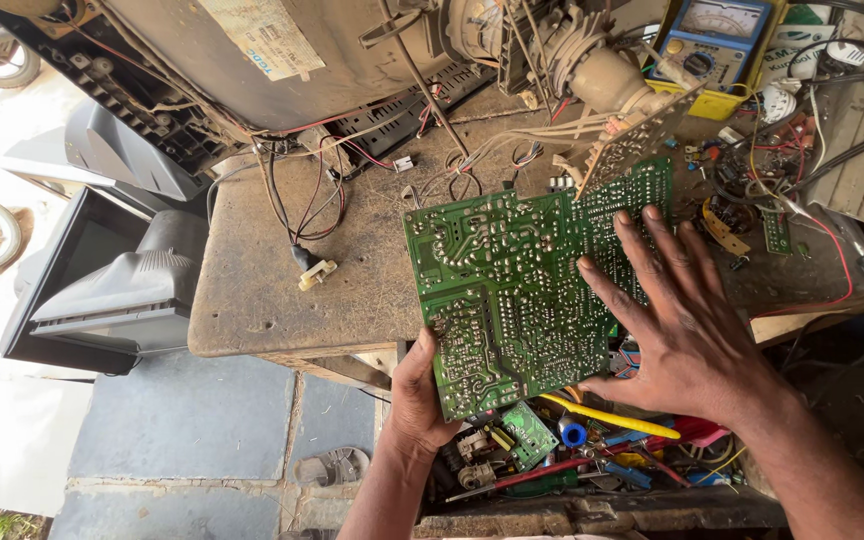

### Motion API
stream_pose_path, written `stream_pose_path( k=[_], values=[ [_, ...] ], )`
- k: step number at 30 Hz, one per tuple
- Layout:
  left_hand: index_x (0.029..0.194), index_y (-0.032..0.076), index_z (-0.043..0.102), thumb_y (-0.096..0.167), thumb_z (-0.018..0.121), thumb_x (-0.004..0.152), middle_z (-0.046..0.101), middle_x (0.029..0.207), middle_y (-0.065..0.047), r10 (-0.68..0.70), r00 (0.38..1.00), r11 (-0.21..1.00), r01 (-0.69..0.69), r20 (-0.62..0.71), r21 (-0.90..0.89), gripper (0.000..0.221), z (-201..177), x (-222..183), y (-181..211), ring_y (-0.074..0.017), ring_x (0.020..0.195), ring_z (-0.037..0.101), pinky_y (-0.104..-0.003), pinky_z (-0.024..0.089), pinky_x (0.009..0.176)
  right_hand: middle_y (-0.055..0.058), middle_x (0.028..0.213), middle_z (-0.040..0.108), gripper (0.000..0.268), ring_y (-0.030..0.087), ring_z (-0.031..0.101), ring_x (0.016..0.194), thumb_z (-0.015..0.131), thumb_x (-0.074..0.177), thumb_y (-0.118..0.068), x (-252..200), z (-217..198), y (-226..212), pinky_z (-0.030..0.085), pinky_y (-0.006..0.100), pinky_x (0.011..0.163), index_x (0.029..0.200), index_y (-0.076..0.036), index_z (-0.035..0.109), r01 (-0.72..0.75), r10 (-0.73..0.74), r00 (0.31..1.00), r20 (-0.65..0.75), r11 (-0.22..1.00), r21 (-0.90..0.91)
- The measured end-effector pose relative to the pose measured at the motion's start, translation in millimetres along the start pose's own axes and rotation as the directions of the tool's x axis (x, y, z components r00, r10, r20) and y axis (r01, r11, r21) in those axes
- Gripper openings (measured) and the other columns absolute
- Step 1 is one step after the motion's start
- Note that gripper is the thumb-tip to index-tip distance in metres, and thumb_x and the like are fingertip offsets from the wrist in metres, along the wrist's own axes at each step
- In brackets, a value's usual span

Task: The person manipulates the internal circuit board of a television, using a brush, a soldering iron, and pliers to clean and repair the components.

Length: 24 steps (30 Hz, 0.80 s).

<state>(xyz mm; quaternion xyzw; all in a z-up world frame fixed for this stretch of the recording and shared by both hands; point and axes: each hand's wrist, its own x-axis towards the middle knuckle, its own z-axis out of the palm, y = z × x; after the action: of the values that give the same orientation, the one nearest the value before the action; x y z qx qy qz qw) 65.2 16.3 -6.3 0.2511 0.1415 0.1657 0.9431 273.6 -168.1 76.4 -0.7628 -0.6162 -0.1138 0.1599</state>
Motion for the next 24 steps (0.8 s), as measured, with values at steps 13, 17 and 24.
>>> stream_pose_path(
  k=[13, 17, 24],
  values=[
    [0.146, 0.01, 0.051, 0.067, 0.063, 0.086, 0.063, 0.132, -0.014, 0.063, 0.995, 0.998, -0.064, -0.078, -0.007, 0.084, 19, 3, -3, -0.0312, 0.118, 0.065, -0.05, 0.056, 0.096, 0.024, 0.164, 0.018, 0.133, 0.045, 0.017, 0.149, 0.092, 0.041, -0.068, 6, 10, 15, 0.016, 0.071, 0.119, 0.153, -0.021, 0.039, 0.045, -0.044, 0.999, -0.015, 0.998, 0.039],
    [0.146, 0.009, 0.051, 0.069, 0.062, 0.086, 0.064, 0.131, -0.016, 0.041, 0.997, 0.999, -0.043, -0.065, -0.016, 0.085, 23, 1, -3, -0.0323, 0.117, 0.066, -0.052, 0.056, 0.095, 0.026, 0.162, 0.016, 0.127, 0.048, 0.017, 0.15, 0.087, 0.044, -0.068, -6, 18, 16, 0.017, 0.071, 0.118, 0.152, -0.023, 0.037, 0.003, -0.001, 0.998, -0.061, 0.999, 0.032],
    [0.143, 0.006, 0.053, 0.067, 0.06, 0.091, 0.066, 0.128, -0.018, 0.037, 0.999, 0.998, -0.035, 0.04, -0.048, 0.081, 11, 6, -11, -0.0332, 0.113, 0.068, -0.052, 0.056, 0.09, 0.031, 0.162, 0.024, 0.107, 0.051, 0.027, 0.149, 0.08, 0.064, -0.064, -37, 8, 5, 0.027, 0.067, 0.118, 0.149, -0.011, 0.044, -0.028, 0.041, 0.972, -0.232, 0.998, 0.061]
  ],
)
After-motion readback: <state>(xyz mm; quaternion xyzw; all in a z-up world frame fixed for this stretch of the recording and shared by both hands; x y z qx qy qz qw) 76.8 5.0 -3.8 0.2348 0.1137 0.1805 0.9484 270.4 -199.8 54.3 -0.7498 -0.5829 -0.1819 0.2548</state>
